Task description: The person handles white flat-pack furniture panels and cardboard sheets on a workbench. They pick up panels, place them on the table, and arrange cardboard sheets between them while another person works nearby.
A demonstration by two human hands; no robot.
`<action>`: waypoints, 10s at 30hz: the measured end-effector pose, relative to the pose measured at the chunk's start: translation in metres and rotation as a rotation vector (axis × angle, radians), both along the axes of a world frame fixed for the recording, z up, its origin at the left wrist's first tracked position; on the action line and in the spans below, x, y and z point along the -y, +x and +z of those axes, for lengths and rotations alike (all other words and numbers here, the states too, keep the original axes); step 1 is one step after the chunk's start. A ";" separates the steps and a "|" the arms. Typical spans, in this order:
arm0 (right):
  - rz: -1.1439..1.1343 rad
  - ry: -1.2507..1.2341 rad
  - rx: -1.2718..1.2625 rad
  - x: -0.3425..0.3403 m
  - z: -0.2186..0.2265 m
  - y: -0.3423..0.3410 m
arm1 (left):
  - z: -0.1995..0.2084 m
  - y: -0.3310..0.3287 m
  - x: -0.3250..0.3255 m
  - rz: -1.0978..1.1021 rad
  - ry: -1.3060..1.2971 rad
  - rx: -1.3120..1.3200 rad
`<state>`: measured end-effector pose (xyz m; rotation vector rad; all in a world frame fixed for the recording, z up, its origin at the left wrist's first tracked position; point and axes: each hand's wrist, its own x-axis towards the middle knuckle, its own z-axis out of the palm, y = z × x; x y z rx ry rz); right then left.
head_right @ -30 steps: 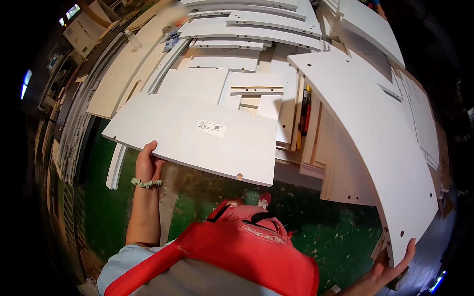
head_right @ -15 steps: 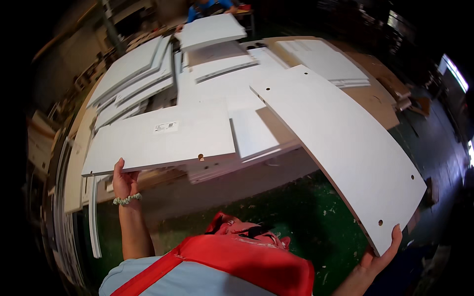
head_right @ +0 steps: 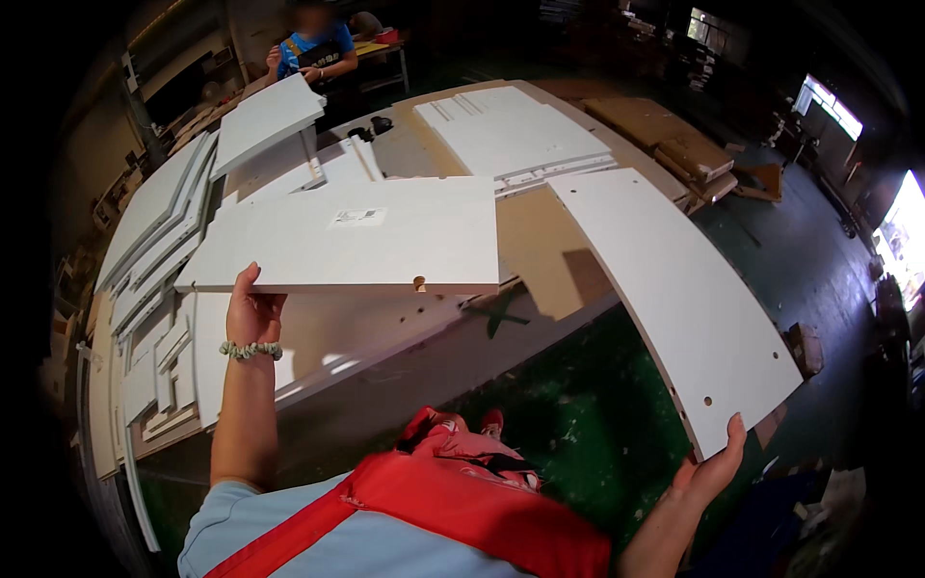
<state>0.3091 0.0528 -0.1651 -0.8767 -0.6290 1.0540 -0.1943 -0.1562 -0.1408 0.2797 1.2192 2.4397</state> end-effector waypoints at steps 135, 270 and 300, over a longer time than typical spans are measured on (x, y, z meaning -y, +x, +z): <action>1.000 0.028 1.145 -0.854 -0.194 -0.382 | -0.249 -0.108 -0.585 0.194 -0.710 -0.182; 1.045 1.071 1.759 0.542 -0.162 -0.845 | -0.248 -0.397 0.690 0.409 -0.385 0.610; 1.203 0.813 1.522 0.536 -0.144 -0.742 | -0.106 -0.235 0.702 0.573 -0.653 0.128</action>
